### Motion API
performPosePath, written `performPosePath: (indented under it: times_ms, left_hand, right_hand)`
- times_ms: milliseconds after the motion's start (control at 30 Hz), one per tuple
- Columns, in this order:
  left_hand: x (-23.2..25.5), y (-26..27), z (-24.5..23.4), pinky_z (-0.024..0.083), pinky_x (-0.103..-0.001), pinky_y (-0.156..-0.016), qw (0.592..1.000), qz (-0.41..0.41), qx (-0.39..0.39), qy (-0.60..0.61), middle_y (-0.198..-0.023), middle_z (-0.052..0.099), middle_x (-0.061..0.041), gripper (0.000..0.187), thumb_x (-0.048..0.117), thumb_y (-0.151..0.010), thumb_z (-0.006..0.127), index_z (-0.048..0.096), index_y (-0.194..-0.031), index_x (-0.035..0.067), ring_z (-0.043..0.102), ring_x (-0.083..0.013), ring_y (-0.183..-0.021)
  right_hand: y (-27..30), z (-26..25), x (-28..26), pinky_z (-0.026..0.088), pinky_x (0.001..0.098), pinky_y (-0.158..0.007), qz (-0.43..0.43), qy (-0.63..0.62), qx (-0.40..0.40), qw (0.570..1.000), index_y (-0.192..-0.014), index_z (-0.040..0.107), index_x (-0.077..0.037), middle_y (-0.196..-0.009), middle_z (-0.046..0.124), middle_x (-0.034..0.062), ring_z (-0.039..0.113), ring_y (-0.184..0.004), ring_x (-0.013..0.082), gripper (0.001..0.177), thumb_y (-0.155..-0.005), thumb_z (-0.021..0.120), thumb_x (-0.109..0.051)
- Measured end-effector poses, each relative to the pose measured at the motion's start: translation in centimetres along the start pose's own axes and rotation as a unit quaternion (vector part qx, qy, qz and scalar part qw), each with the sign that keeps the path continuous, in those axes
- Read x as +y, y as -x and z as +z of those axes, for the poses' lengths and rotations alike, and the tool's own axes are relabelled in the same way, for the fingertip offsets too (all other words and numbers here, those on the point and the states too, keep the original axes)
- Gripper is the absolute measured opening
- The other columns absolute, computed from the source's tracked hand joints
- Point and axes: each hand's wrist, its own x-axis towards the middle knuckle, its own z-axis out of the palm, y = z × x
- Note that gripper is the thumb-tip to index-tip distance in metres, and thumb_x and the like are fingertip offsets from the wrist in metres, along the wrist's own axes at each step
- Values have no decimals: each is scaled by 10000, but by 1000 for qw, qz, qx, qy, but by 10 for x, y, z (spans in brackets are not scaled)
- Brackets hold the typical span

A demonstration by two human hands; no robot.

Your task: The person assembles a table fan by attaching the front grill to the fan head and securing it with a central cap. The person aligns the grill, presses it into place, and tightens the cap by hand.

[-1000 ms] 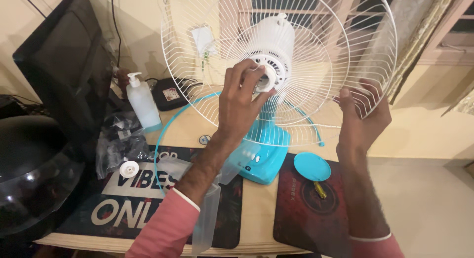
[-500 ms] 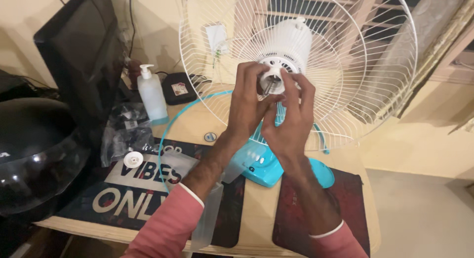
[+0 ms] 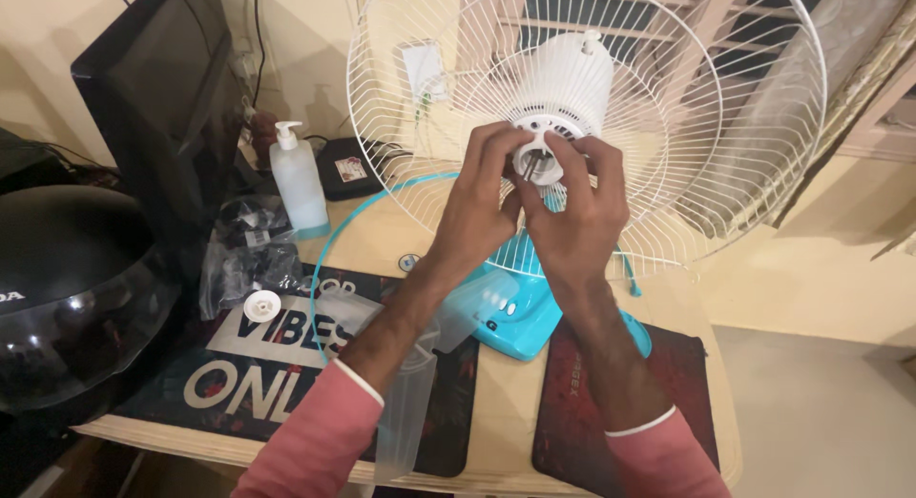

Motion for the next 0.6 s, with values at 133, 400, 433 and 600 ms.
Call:
performPosePath:
  times_ms: [133, 400, 433, 600]
  left_hand:
    - [-2, 22, -12, 559, -333, -865, 996, -46, 78, -22, -1265, 570, -154, 566, -197, -778, 555, 571, -1277, 70, 646, -285, -1127]
    - [-128, 103, -44, 458, -318, -812, 903, -211, 368, -73, -1093, 562, -79, 434, -154, -714, 507, 591, -1094, 37, 551, -213, -978]
    - [-144, 110, -41, 483, -319, -829, 899, -301, 315, 32, -1147, 599, -70, 416, -90, -787, 516, 612, -1164, 58, 574, -204, -989]
    - [-199, 106, -26, 471, -378, -1045, 779, -430, 103, 445, -1429, 559, -97, 444, 217, -1040, 548, 521, -1460, 75, 573, -265, -1231]
  right_hand:
    - [3, 7, 2, 589, 382, -855, 1, -6, 23, 1000, -1298, 676, -100, -1197, 580, 126, 666, -1055, 288, 568, -801, 950, -73]
    - [1, 13, 7, 554, 413, -897, 0, -14, 40, 999, -1299, 657, -69, -1233, 576, 140, 602, -1133, 317, 567, -795, 915, -32]
    - [0, 14, 8, 546, 423, -919, -3, -11, 44, 999, -1302, 653, -69, -1241, 573, 139, 590, -1152, 321, 570, -795, 910, -28]
    - [-5, 9, 12, 523, 432, -959, -15, 2, 22, 1000, -1316, 681, -92, -1275, 592, 113, 573, -1135, 312, 600, -754, 845, 40]
